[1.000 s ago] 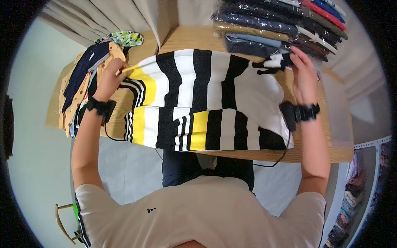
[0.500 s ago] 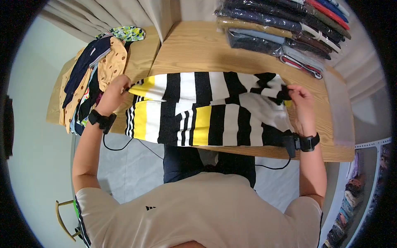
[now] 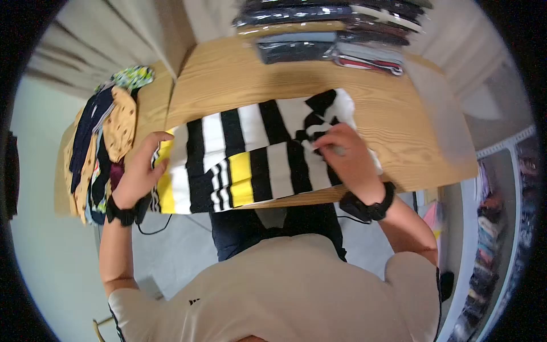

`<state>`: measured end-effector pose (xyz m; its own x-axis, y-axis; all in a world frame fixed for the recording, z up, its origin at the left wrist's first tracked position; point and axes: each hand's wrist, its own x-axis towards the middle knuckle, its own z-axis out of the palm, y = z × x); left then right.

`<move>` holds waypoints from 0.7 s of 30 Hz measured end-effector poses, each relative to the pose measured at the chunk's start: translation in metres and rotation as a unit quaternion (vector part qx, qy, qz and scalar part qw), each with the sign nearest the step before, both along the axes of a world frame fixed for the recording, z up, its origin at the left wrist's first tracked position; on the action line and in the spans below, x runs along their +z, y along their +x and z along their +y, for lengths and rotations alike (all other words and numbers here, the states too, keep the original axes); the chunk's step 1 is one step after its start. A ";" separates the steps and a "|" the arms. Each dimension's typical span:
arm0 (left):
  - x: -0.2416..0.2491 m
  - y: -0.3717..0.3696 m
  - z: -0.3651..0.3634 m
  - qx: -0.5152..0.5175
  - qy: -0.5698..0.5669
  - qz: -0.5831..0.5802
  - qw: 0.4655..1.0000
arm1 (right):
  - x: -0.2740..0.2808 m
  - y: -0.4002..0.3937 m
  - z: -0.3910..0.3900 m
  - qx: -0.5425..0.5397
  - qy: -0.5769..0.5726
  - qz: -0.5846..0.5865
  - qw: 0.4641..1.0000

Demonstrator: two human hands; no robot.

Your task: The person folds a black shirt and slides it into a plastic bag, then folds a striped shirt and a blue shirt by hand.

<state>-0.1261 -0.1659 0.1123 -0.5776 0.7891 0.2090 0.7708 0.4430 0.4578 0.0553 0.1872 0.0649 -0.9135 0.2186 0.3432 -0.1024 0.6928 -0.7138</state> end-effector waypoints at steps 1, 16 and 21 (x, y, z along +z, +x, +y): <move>0.011 0.013 0.020 -0.022 0.011 -0.022 0.999 | 0.007 -0.002 -0.006 0.041 0.003 -0.021 0.999; -0.047 0.077 0.231 -0.233 0.003 0.003 0.972 | -0.018 -0.075 0.165 0.051 -0.049 -0.148 0.987; -0.070 0.075 0.253 -0.208 -0.087 0.050 0.973 | -0.055 -0.109 0.191 0.086 -0.161 -0.223 0.958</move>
<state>-0.0507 0.0866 0.0425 -0.1846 0.9787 0.0898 0.9369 0.1476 0.3170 -0.0536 0.3780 0.0098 -0.9854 0.0805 -0.1500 0.1701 0.4300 -0.8867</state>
